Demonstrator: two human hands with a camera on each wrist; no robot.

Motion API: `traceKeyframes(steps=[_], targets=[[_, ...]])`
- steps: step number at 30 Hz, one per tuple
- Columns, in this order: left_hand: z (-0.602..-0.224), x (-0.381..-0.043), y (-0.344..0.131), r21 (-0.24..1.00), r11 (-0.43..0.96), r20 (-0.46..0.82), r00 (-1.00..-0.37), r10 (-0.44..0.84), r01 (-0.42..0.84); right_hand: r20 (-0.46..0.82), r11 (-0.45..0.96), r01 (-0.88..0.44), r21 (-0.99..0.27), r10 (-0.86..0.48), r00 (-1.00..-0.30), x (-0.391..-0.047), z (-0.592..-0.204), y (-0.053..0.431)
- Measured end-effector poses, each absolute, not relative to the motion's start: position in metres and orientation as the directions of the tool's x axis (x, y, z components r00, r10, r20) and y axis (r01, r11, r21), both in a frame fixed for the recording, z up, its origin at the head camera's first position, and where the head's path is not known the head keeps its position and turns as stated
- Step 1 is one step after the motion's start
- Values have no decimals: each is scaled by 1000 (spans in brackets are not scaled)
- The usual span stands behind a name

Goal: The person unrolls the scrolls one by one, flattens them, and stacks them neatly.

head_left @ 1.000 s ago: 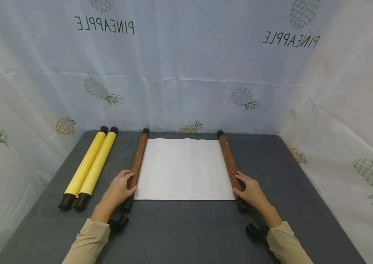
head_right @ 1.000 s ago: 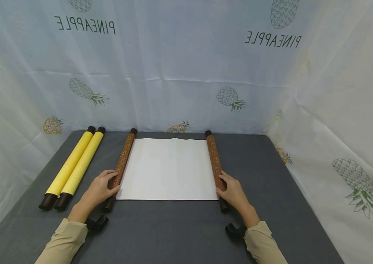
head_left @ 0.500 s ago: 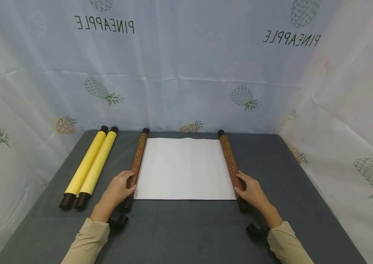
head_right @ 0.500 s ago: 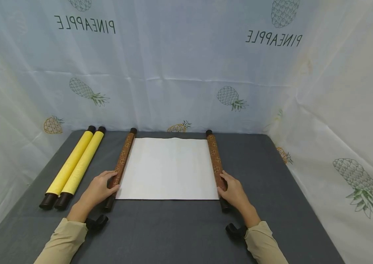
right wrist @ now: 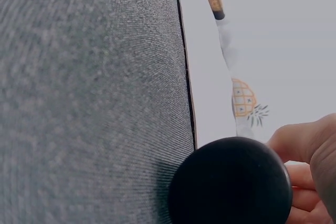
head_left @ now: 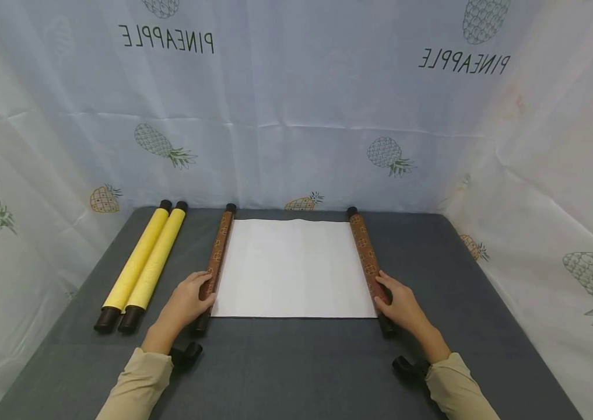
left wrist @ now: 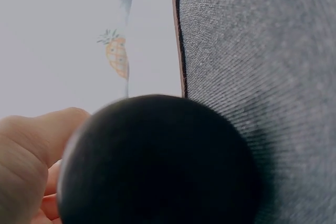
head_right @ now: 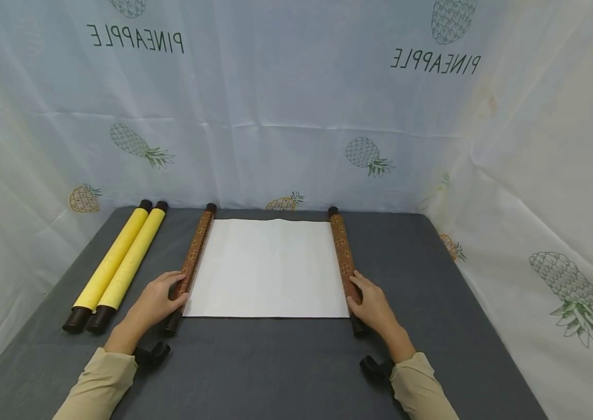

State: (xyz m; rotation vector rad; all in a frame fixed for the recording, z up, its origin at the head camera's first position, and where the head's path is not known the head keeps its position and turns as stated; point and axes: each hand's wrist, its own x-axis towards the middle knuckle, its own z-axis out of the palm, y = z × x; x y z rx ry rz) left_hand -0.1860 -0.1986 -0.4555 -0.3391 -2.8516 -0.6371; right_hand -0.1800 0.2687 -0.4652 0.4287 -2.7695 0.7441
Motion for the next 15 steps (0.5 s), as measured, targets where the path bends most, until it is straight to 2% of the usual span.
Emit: traceKeyframes(steps=[15], targets=[[-459, -185, -196, 378, 892, 241, -957, 163, 247, 239, 842, -261, -473, -162, -957, -183, -463, 267]])
